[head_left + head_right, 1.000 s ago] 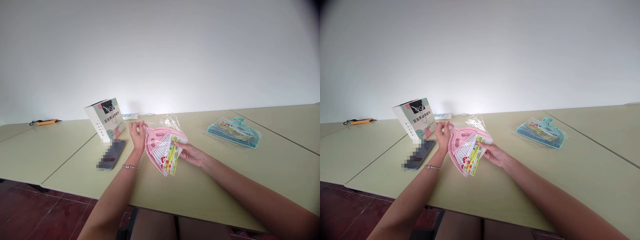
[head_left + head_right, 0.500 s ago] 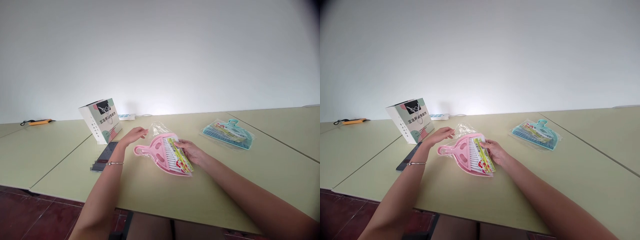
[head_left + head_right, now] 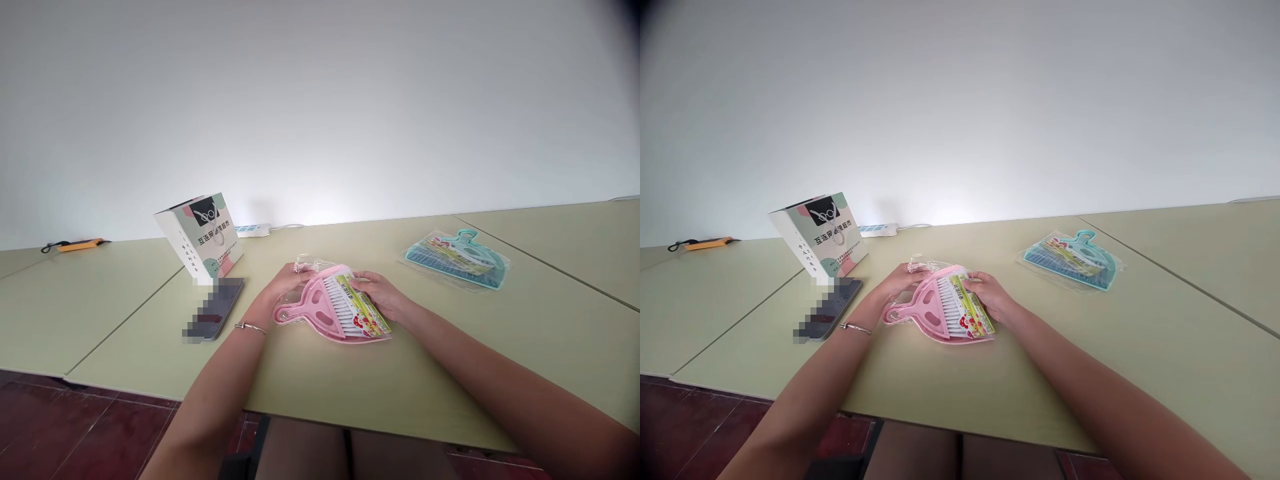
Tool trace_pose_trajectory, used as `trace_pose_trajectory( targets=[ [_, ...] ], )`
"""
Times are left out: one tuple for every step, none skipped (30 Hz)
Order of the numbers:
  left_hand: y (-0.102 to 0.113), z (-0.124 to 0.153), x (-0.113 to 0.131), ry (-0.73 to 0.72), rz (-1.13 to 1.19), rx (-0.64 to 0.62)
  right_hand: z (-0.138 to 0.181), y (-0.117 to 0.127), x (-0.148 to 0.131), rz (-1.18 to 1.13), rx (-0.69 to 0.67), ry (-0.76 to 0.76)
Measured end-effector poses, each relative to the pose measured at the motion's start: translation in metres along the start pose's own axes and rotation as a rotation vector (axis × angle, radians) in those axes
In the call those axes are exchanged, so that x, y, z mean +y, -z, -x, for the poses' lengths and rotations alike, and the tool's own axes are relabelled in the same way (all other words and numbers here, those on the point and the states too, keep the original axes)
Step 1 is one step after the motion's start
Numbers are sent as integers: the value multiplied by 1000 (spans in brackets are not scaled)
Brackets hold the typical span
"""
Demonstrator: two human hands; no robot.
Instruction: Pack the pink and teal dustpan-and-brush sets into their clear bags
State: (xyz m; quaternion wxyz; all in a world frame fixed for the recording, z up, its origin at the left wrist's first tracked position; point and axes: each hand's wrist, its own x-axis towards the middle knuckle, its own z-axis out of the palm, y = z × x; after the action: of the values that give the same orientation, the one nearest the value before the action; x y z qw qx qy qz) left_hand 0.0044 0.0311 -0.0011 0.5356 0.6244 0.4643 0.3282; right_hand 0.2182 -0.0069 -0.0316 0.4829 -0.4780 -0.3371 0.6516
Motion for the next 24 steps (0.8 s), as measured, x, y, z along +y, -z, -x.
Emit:
trace_pose_trajectory(
  targets=[
    [1, 0, -1, -9, -1, 48, -2, 4, -1, 38, 29, 21],
    [2, 0, -1, -15, 12, 96, -5, 9, -3, 95, 76, 51],
    [4, 0, -1, -16, 33, 133, -8, 15, -6, 161, 139, 90],
    [6, 0, -1, -15, 57, 158, -11, 23, -10, 226, 211, 132],
    [8, 0, -2, -15, 82, 176, -13, 31, -14, 286, 295, 171],
    [10, 1, -2, -14, 103, 188, -14, 38, -18, 334, 375, 219],
    [11, 1, -3, -18, 118, 200, -14, 43, -22, 384, 457, 295],
    [12, 1, -3, -31, 128, 214, -13, 46, -26, 438, 526, 400],
    [12, 1, -3, -52, 131, 230, -11, 46, -28, 500, 564, 517],
    [11, 1, -3, -75, 132, 245, -9, 44, -29, 575, 560, 626],
    [9, 2, -2, -99, 132, 256, -6, 38, -30, 651, 505, 702],
    [7, 2, -1, -124, 134, 261, -2, 32, -29, 712, 410, 721],
    [5, 2, 1, -146, 137, 258, 1, 24, -26, 748, 287, 673],
    [3, 2, 2, -162, 140, 256, 4, 16, -24, 760, 179, 597],
    [1, 2, 3, -168, 145, 261, 7, 10, -21, 748, 94, 517],
    [0, 2, 4, -162, 152, 272, 9, 5, -18, 717, 35, 454],
    [-1, 2, 5, -150, 160, 294, 10, 1, -16, 671, -10, 410],
    [-2, 1, 5, -135, 169, 322, 11, -1, -15, 622, -51, 382],
    [-2, 0, 5, -120, 178, 354, 11, -2, -14, 580, -85, 365],
    [-2, -1, 4, -107, 186, 381, 12, -2, -14, 551, -100, 349],
    [-2, -2, 3, -94, 192, 398, 12, -1, -14, 539, -105, 332],
    [-1, -3, 2, -80, 193, 410, 12, -1, -15, 543, -101, 314],
    [0, -3, 2, -62, 190, 412, 12, 0, -15, 559, -93, 299],
    [2, -3, 1, -46, 186, 398, 12, 0, -16, 582, -84, 291]
  ],
)
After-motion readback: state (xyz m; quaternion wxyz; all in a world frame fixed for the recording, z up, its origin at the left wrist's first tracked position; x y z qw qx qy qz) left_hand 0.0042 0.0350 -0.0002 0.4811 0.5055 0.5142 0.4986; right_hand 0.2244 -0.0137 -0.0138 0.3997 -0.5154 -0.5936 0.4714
